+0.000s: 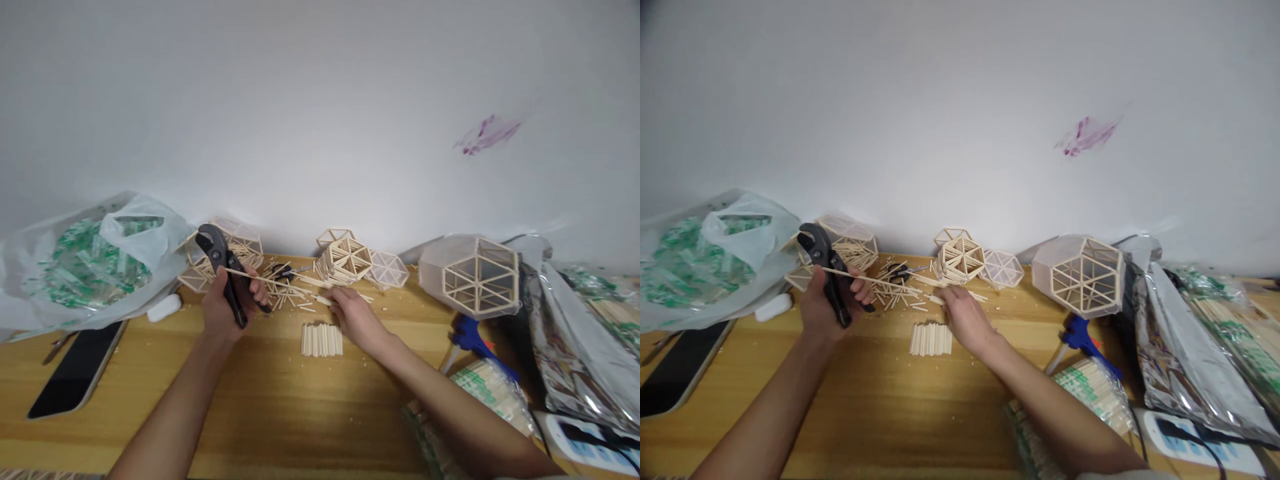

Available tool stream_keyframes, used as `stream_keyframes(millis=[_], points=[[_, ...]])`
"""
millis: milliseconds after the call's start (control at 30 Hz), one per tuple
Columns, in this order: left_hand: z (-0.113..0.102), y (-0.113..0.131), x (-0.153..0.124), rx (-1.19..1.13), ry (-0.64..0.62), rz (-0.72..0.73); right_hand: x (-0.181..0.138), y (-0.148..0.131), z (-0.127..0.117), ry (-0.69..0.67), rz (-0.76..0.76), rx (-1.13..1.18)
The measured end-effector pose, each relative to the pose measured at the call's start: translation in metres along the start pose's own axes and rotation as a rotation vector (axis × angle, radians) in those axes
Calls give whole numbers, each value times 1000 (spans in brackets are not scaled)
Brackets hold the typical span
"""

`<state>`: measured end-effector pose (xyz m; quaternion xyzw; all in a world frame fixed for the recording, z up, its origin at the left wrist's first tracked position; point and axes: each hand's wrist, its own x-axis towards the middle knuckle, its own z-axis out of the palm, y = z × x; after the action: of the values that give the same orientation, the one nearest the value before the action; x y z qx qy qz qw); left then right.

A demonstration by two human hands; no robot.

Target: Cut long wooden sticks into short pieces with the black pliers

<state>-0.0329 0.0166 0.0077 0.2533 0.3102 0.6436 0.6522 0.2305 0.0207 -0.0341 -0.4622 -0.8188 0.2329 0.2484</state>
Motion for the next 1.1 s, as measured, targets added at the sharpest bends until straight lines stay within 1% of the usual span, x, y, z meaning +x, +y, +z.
stream_keyframes(millis=[167,267,367,567,800,967,1100], points=[[-1,2,-1,36,-46,14,2,-7,-5,45,17,241],[-1,6,-2,42,-27,44,2,-13,-8,56,49,349],[-1,10,-2,-7,-4,46,2,-17,-10,57,61,401],[-1,11,-2,-122,-68,8,0,-18,-9,40,69,457],[-1,12,-3,-172,-128,-24,1,-19,-12,43,25,426],[0,14,-3,-182,-138,-31,1,-20,-14,46,-12,400],[0,14,-2,-178,-114,-20,1,-20,-15,49,-33,401]])
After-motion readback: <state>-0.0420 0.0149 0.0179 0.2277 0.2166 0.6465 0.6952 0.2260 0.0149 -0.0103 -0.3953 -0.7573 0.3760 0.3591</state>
